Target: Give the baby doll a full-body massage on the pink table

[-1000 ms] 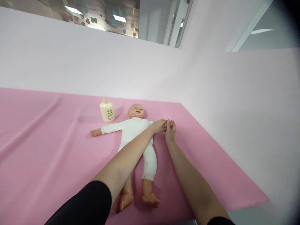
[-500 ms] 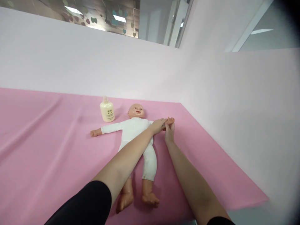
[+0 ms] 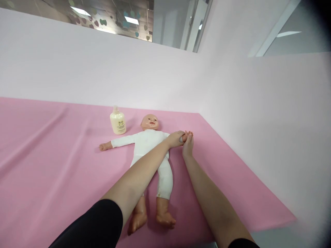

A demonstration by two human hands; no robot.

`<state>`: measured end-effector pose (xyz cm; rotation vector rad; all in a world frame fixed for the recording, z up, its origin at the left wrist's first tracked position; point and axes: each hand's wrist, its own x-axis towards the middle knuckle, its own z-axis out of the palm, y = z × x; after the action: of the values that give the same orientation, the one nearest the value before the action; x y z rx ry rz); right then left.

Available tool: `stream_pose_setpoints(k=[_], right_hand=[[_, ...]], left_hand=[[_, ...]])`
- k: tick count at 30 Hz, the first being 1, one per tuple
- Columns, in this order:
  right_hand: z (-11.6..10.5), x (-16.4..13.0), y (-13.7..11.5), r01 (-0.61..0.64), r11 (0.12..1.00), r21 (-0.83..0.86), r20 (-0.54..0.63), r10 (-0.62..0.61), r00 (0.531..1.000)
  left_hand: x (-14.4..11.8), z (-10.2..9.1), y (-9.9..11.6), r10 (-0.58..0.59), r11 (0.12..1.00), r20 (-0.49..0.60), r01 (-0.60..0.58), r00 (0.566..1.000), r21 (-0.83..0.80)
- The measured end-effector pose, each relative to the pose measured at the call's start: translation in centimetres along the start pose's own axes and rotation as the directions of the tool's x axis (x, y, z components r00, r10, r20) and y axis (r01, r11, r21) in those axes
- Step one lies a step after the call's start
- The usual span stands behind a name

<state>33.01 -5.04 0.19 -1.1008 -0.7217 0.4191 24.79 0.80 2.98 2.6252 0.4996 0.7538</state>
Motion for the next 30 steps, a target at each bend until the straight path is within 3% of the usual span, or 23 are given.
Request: stream_pose_setpoints(k=[4,10,20,26,30], right_hand=[[0.04,0.15,0.11,-0.023,1.0,-0.001,-0.034,0.023,0.999],[-0.02,-0.4,-0.21,0.071,0.997,0.023,0.071,-0.072,0.995],[0.04,-0.2,0.1,0.029,1.0,-0.003,-0.004,-0.029,1.0],[-0.2,-0.23,0.58,0.047,0.998,0.035,0.085,-0.05,0.995],[-0.23,-0.17,0.33,0.031,0.999,0.033,0.069,-0.033,0.997]], left_hand=[[-0.16,-0.18,0.17,-0.032,0.999,0.042,0.031,0.999,0.02],[-0.33,-0.37,0.22,0.0,1.0,-0.003,0.0,1.0,0.019],[-0.4,-0.29,0.71,-0.027,0.994,0.03,0.024,0.999,0.103],[-0.45,-0.66,0.63,-0.061,0.995,0.036,0.058,0.997,0.08],[-0.44,-0.58,0.48,-0.055,0.995,0.053,0.05,0.997,0.091]])
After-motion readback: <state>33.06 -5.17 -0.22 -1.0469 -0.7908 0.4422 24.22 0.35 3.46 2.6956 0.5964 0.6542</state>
